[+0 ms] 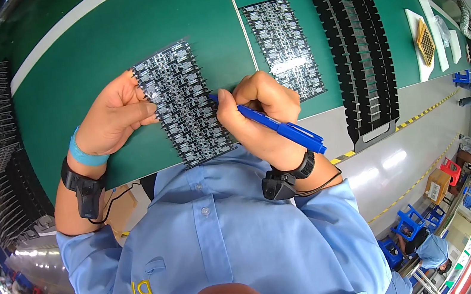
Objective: The user is marking components on a PCB panel using a blue pen.
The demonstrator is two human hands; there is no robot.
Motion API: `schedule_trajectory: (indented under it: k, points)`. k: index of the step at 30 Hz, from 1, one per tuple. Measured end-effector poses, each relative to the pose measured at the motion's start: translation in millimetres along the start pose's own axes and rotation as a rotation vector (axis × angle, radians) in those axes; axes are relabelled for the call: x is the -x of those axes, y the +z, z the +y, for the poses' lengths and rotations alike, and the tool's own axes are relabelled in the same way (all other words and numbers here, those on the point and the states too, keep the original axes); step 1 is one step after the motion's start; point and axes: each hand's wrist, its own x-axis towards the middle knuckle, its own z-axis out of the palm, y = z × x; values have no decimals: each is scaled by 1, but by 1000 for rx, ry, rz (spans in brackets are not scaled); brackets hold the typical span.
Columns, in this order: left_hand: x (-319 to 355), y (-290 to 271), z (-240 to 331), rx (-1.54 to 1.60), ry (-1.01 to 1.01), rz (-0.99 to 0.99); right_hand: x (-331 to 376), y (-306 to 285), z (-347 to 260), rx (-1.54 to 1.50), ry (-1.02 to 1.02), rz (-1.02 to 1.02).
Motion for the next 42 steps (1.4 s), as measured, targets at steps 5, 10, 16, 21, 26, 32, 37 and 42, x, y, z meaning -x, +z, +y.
schedule_trajectory:
  k: [5, 10, 16, 21, 26, 32, 37, 42]
  points:
    - [-2, 2, 3, 18, 15, -35, -10, 1, -4, 37, -4, -20]
    - [-2, -1, -1, 13, 28, -19, -9, 5, -1, 16, 1, -23]
    - [-3, 1, -2, 11, 31, -16, -11, 7, 0, 45, -38, -19]
    - [-3, -3, -3, -26, 31, -23, -12, 9, 1, 56, -53, -21]
    - [-2, -1, -4, 23, 39, -15, -11, 9, 3, 56, -32, -29]
    - [-1, 4, 0, 12, 24, 16, -11, 9, 2, 68, -34, -27]
    - [-3, 1, -1, 12, 32, -3, -11, 5, 1, 14, -42, 10]
    - [-2, -2, -4, 28, 36, -11, -20, 4, -12, 35, -33, 2]
